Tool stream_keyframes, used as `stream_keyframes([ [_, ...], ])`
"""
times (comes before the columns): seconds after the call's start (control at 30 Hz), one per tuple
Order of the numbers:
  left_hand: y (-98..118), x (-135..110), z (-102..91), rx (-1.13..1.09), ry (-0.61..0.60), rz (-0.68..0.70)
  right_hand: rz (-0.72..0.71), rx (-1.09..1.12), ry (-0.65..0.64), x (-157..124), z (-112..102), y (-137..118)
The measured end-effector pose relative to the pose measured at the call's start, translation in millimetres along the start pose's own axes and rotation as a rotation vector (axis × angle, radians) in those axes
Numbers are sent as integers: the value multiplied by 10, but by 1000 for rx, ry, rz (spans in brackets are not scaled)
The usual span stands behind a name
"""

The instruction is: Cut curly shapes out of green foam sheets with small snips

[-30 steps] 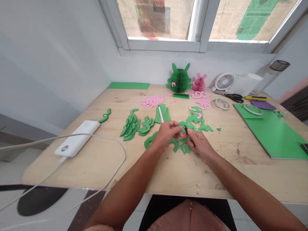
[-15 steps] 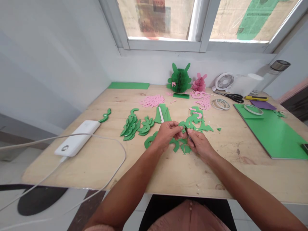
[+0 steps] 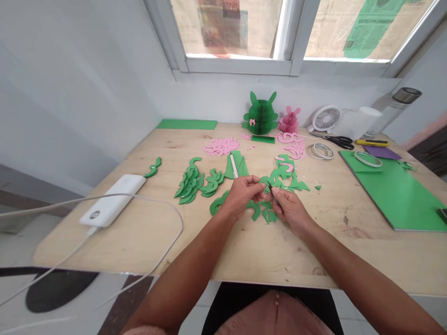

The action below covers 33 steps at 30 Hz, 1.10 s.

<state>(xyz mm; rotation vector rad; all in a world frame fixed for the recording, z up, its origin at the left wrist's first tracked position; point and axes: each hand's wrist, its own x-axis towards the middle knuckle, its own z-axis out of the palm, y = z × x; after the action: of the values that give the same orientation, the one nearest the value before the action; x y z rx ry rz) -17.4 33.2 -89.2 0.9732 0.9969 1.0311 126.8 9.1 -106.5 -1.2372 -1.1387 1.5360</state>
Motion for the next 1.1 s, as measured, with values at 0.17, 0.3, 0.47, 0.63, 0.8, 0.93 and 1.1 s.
stream_keyframes([
  [0.17, -5, 7, -3, -3, -1, -3, 6, -5, 16, -3, 2, -5],
  [0.3, -1, 7, -4, -4, -1, -7, 12, -20, 28, -8, 4, -21],
  [0.47, 2, 8, -6, 8, 0, -2, 20, -29, 25, -7, 0, -30],
  [0.63, -2, 20, -16, 21, 14, 2, 14, -30, 16, -6, -3, -31],
  [0.8, -6, 33, -26, 25, 18, 8, 19, -27, 10, -12, 6, -39],
  [0.93, -12, 40, -29, 27, 28, 7, 46, -3, 7, -13, 13, -42],
  [1.1, -13, 25, -3, 1, 47, 0, 58, 42, 20, -1, 4, -23],
])
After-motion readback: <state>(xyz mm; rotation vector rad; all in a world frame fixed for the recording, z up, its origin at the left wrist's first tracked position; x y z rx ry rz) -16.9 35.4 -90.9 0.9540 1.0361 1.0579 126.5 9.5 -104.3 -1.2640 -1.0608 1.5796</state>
